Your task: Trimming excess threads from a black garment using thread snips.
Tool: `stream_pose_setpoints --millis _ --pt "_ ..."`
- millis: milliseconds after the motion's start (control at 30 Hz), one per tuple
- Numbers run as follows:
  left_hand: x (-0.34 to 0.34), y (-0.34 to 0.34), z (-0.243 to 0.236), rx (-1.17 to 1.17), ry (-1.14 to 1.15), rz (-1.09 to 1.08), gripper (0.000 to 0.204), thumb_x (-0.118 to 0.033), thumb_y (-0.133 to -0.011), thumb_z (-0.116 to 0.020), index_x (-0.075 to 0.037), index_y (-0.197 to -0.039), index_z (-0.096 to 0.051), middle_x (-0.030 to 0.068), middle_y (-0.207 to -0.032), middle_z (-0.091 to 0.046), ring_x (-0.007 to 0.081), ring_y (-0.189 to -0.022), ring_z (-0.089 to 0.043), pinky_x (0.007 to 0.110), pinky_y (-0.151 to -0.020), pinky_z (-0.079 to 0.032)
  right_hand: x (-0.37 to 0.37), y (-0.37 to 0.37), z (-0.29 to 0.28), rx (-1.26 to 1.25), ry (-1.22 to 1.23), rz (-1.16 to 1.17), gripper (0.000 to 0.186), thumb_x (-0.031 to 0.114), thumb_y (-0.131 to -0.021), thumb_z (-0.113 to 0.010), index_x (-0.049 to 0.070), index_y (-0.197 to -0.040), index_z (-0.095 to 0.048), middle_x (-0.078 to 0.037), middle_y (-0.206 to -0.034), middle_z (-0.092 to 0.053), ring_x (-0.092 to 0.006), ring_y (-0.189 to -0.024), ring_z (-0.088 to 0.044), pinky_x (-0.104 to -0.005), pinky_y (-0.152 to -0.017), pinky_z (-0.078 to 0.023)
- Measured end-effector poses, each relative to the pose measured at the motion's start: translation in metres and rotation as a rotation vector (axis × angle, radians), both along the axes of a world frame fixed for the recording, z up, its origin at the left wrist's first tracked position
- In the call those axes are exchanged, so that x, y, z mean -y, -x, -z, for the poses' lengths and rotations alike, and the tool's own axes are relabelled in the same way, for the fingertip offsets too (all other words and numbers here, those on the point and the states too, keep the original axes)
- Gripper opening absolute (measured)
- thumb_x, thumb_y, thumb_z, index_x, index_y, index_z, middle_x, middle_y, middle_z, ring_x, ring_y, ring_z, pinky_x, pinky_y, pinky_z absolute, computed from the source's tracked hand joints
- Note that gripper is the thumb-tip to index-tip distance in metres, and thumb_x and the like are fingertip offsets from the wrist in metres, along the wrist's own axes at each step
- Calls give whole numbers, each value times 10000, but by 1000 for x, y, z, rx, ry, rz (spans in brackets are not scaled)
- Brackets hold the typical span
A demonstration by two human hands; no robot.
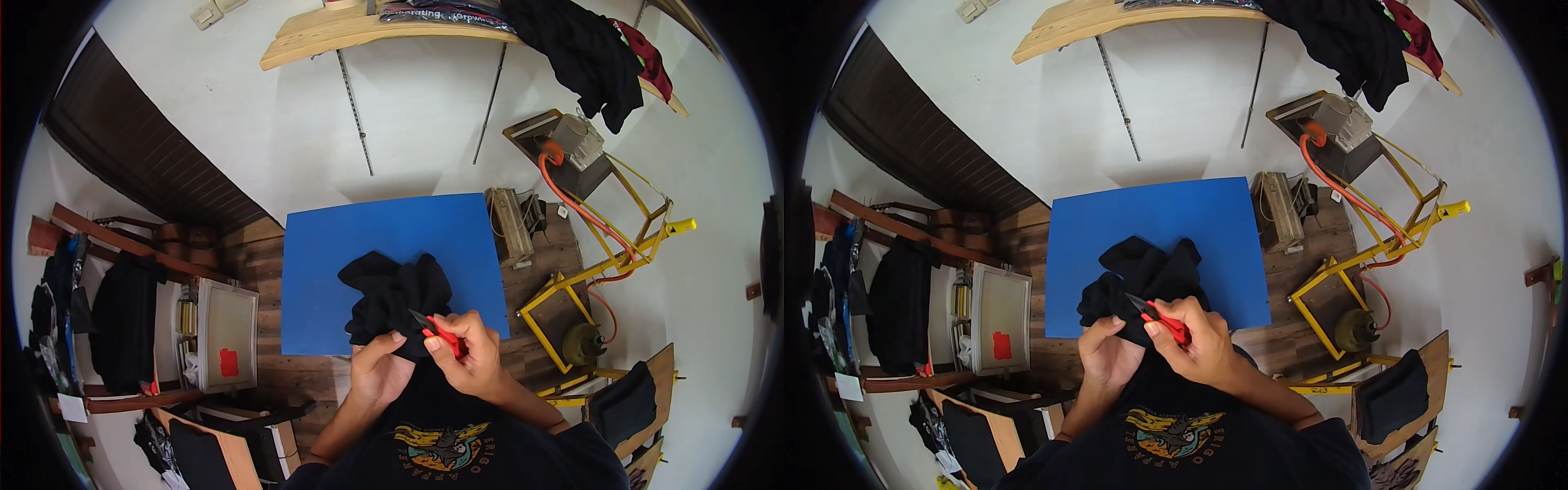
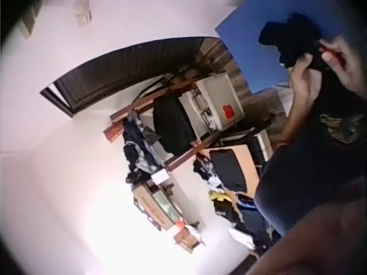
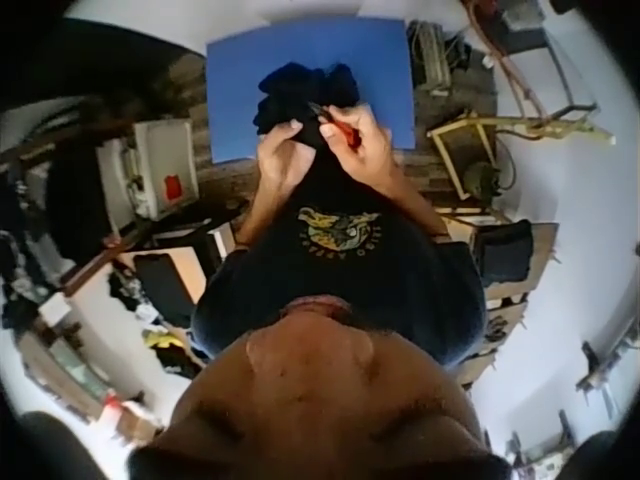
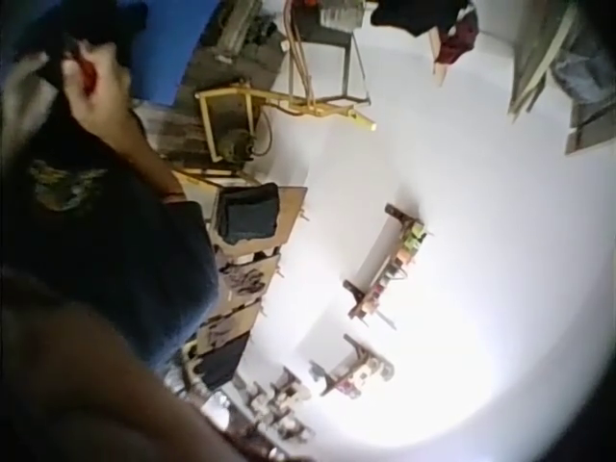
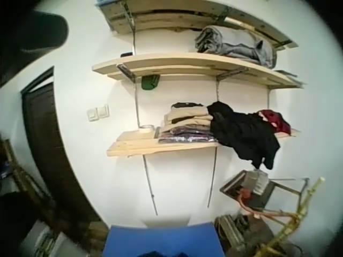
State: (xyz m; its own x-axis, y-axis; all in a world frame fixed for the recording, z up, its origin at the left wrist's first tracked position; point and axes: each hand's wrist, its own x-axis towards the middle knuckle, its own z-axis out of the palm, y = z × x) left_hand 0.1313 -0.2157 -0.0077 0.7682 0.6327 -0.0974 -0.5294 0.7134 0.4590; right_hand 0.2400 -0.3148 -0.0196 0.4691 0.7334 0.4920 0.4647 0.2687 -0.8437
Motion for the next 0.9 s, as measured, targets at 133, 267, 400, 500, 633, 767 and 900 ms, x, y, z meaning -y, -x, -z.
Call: stream_pose_setpoints --millis 133,267,400,500,633,767,900 --pt "-8 -2 -12 58 67 66 384 -13 -748 -485 -12 -1131 -500 130 -1106 -589 271 -1106 -556 441 -1016 -408 -6 -6 6 -222 -41 86 239 142 -912 -635 1 -1059 -511 39 -696 -502 -30 -566 -396 -195 -510 -326" --pt "-27 8 -10 212 105 88 330 -29 -738 -473 -18 -1067 -489 108 -1052 -559 280 -1104 -527 475 -1010 -392 -13 -38 2 -534 73 135 210 207 -916 -639 25 -986 -563 63 -652 -441 9 -513 -345 -165 -466 -263" --pt "-42 14 2 330 18 86 307 -22 -727 -467 6 -1032 -468 110 -987 -526 278 -1024 -526 490 -997 -389 -36 -73 57 -652 145 142 199 228 -942 -606 29 -938 -603 14 -674 -544 -51 -581 -507 -207 -547 -406" --pt "-39 16 -8 180 53 20 330 -17 -717 -461 27 -1044 -465 142 -985 -520 291 -971 -528 511 -966 -403 -54 -75 83 -706 165 116 252 271 -954 -585 24 -916 -607 -42 -816 -648 -126 -716 -612 -269 -697 -494" --pt "-53 26 23 508 67 214 537 -18 -700 -464 81 -1227 -437 225 -1177 -537 351 -1126 -525 501 -1050 -356 -60 -81 90 -994 439 -70 284 332 -940 -595 60 -859 -583 -10 -784 -601 -98 -683 -577 -234 -638 -473" --pt "-57 31 26 315 -35 -6 480 -68 -684 -475 102 -1132 -487 227 -1076 -579 348 -1029 -578 449 -982 -426 -54 -98 77 -919 677 -204 223 329 -910 -639 115 -863 -602 33 -769 -570 -43 -620 -503 -214 -536 -397" --pt "-64 26 19 233 -87 -168 463 -107 -694 -493 124 -1092 -543 245 -1039 -632 351 -934 -630 431 -946 -463 -47 -106 80 -952 594 -390 217 266 -856 -711 133 -792 -552 52 -762 -522 -23 -615 -446 -207 -530 -358"
